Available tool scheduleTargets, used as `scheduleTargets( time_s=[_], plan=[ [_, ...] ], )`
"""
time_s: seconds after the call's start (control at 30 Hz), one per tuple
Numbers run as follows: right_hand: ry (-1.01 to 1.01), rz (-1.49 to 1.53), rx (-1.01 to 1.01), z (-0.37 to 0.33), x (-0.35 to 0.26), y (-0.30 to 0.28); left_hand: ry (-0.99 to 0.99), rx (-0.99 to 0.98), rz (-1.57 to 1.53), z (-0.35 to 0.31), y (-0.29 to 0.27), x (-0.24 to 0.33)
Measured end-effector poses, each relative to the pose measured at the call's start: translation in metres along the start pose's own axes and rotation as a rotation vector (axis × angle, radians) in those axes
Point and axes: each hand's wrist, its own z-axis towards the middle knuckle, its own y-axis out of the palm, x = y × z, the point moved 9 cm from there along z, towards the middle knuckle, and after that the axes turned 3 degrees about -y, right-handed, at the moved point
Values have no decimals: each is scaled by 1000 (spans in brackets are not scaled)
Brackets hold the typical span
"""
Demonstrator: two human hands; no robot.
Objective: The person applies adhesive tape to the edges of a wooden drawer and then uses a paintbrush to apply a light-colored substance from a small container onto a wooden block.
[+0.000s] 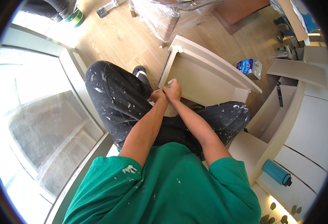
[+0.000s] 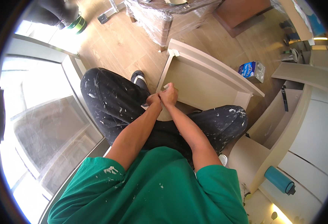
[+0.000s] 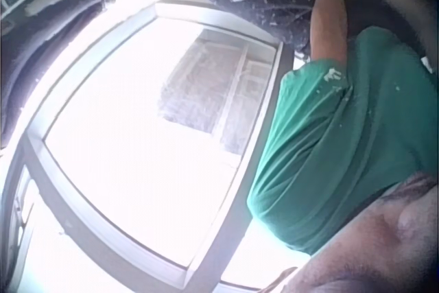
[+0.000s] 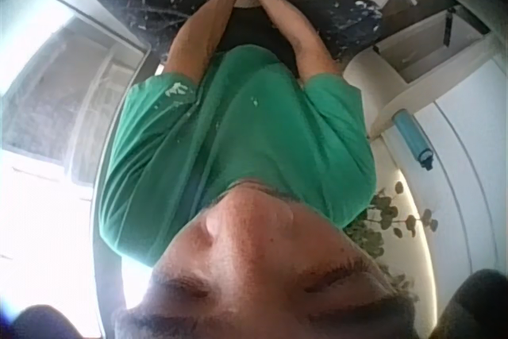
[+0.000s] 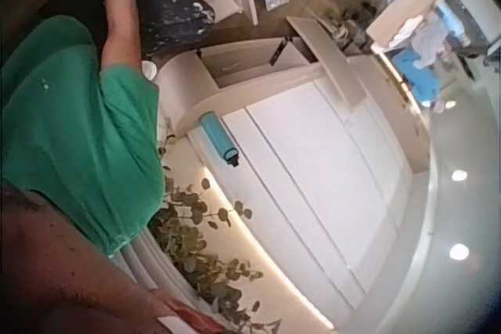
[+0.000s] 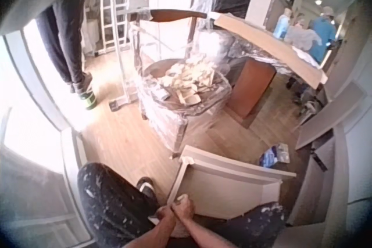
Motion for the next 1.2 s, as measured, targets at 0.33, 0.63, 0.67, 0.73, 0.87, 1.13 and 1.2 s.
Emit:
scheduleTargets(
  time_s=[0.33,0.63,0.67,0.73,0.87,1.13,1.2],
  plan=[
    [-26,-107,43,-2,-9,-4,67,29,123,-4,-8,10],
    [46,-102,47,1,1,-24,-73,-204,57,43,36,-20],
    [55,-65,99,7,5,-28,-101,-235,101,31,34,-14],
    [51,5,183,12,2,-39,-6,-145,190,50,25,-17],
    [63,379,479,32,3,-87,43,28,328,60,15,-14],
    [-410,564,671,8,-100,-235,181,55,630,50,1,18],
    [-442,729,455,9,-114,-261,220,180,509,39,1,28]
  ],
)
